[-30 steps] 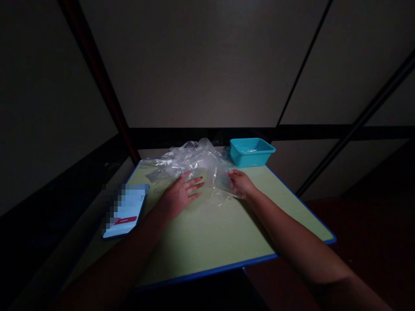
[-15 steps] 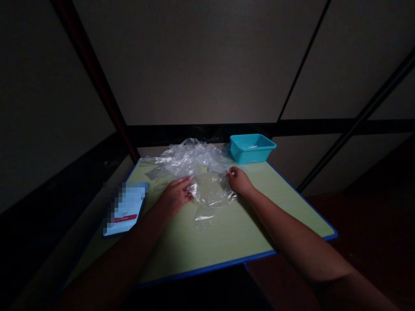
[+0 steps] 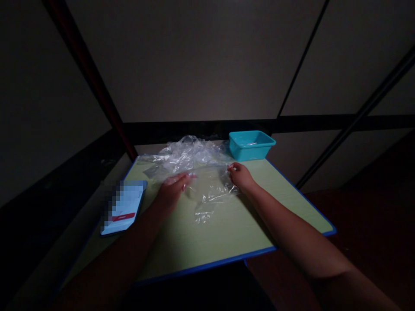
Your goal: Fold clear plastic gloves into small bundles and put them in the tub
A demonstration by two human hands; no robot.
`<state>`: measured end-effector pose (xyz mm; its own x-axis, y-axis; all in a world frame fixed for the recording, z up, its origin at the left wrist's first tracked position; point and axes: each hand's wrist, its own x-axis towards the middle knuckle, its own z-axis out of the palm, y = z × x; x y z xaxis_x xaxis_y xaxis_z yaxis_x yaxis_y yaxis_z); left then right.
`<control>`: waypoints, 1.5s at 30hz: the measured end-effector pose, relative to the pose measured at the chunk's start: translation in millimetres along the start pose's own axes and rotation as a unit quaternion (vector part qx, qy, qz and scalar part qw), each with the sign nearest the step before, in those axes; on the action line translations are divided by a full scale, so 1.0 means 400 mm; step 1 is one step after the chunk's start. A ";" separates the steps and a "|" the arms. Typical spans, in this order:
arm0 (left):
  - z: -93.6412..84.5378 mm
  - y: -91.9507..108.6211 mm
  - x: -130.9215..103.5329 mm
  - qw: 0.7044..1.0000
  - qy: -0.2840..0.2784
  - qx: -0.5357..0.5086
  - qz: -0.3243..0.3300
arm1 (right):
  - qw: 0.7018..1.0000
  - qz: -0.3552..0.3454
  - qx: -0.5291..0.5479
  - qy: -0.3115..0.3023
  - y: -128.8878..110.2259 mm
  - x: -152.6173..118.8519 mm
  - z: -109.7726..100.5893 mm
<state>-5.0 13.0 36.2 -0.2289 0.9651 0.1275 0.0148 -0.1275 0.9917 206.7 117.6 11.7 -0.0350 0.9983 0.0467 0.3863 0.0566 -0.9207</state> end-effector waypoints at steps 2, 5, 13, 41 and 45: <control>-0.003 0.012 -0.005 1.000 -0.009 -0.025 -0.003 | 1.000 0.005 0.012 0.001 -0.003 -0.002 0.000; 0.004 0.021 -0.012 0.993 -0.023 -0.111 -0.030 | 1.000 0.007 0.023 0.002 -0.004 -0.005 0.000; 0.018 0.001 -0.013 0.955 -0.139 -0.203 -0.163 | 0.999 0.011 0.045 -0.028 -0.004 -0.013 0.010; -0.021 -0.006 0.029 0.906 0.210 0.299 0.213 | 0.951 -0.060 -0.302 -0.014 0.003 0.002 -0.026; -0.006 -0.003 -0.001 0.858 0.040 0.420 0.294 | 0.922 -0.073 -0.377 -0.053 -0.007 -0.015 -0.030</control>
<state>-7.2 12.1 34.7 -0.0070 0.7677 0.6408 0.8390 -0.3442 0.4214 216.7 111.6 18.6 -0.2112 0.9746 0.0743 0.8996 0.2236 -0.3750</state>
